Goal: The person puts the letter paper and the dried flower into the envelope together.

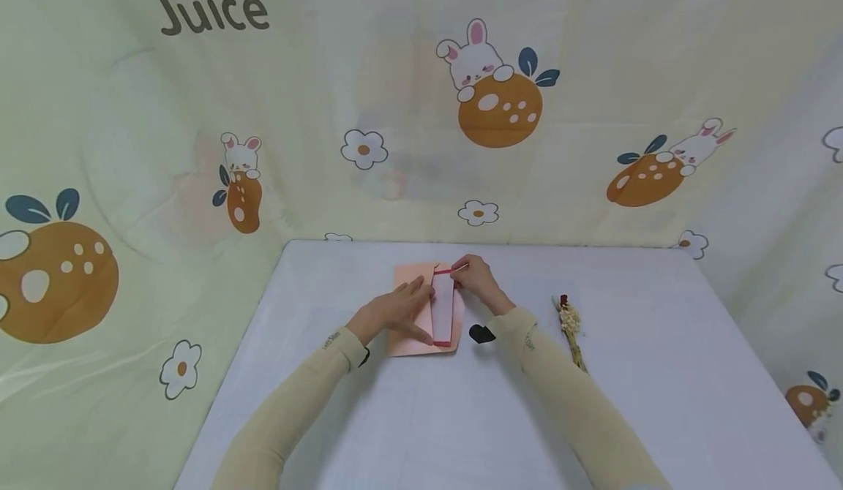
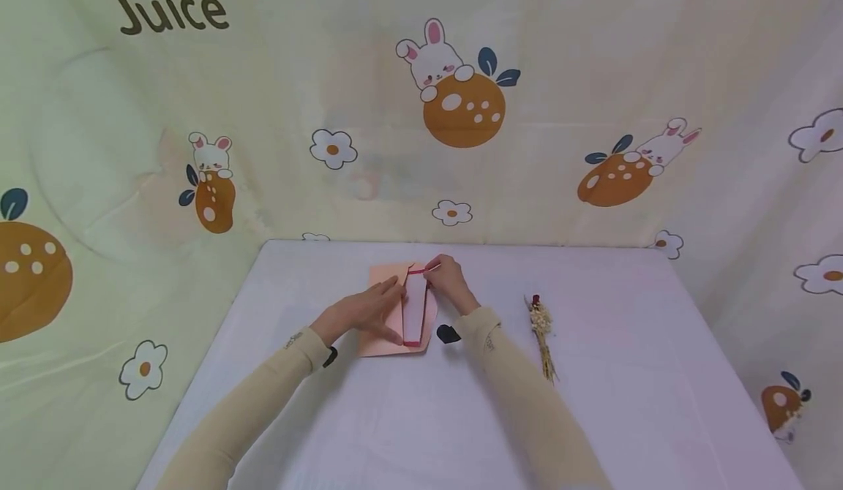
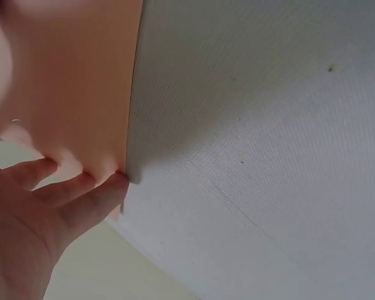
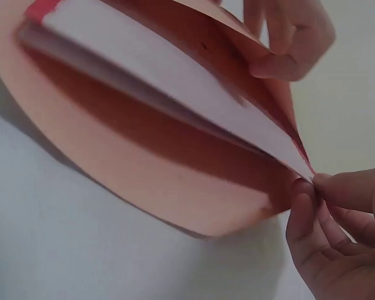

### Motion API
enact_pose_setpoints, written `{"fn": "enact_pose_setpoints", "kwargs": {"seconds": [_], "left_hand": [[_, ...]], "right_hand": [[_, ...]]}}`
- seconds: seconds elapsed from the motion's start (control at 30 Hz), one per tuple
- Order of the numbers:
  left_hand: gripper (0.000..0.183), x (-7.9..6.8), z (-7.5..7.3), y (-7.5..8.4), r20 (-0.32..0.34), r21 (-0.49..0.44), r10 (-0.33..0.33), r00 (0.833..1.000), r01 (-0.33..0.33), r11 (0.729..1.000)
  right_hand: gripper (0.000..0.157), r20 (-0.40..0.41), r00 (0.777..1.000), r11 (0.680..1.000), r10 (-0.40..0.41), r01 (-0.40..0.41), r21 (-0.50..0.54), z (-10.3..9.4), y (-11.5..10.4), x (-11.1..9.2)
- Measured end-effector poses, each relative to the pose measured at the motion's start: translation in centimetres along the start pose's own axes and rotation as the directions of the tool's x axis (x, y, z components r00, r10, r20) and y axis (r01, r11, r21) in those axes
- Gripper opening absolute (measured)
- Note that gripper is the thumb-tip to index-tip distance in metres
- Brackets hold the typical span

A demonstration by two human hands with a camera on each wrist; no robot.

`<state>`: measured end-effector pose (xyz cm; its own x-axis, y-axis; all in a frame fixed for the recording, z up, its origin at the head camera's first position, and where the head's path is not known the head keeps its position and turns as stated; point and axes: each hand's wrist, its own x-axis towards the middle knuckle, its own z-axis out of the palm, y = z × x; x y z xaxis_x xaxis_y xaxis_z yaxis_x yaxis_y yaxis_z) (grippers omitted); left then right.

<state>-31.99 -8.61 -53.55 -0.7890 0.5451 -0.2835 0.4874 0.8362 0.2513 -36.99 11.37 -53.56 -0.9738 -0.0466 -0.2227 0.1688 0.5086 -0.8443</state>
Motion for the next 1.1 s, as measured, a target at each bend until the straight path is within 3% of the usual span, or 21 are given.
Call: {"fn": "enact_pose_setpoints", "kwargs": {"seconds": [0.13,0.4,0.63,0.93,1.1], "left_hand": [[0.102,0.0,0.3,0.0,-0.005,0.007,0.015,1.000,-0.015,1.000],[0.099,-0.3,0.2,0.0,-0.017,0.003,0.049,0.999,-0.049,0.999],[0.103,-0.4,0.1,0.1,-0.018,0.007,0.053,0.998,-0.053,0.999],[0.099,-0.4,0.1,0.0,-0.010,-0.009,0.033,0.999,-0.033,0.999],[0.101,-0.4,-0.2,-0.2,0.011,0.006,0.023,1.000,-0.024,1.000]], "right_hand": [[0.020,0.012,1.000,1.000,-0.019,0.019,-0.014,1.0,0.0,0.2],[0.015,0.009,0.990,0.984,-0.143,0.143,-0.106,2.5,-0.6,0.3],[0.016,-0.011,0.995,0.995,-0.103,0.102,-0.012,3.2,-0.6,0.3],[0.019,-0.071,0.992,0.993,-0.101,0.097,-0.060,3.9,-0.2,0.5],[0.023,-0.020,0.990,0.984,-0.143,0.140,-0.113,3.7,-0.4,0.6]]}}
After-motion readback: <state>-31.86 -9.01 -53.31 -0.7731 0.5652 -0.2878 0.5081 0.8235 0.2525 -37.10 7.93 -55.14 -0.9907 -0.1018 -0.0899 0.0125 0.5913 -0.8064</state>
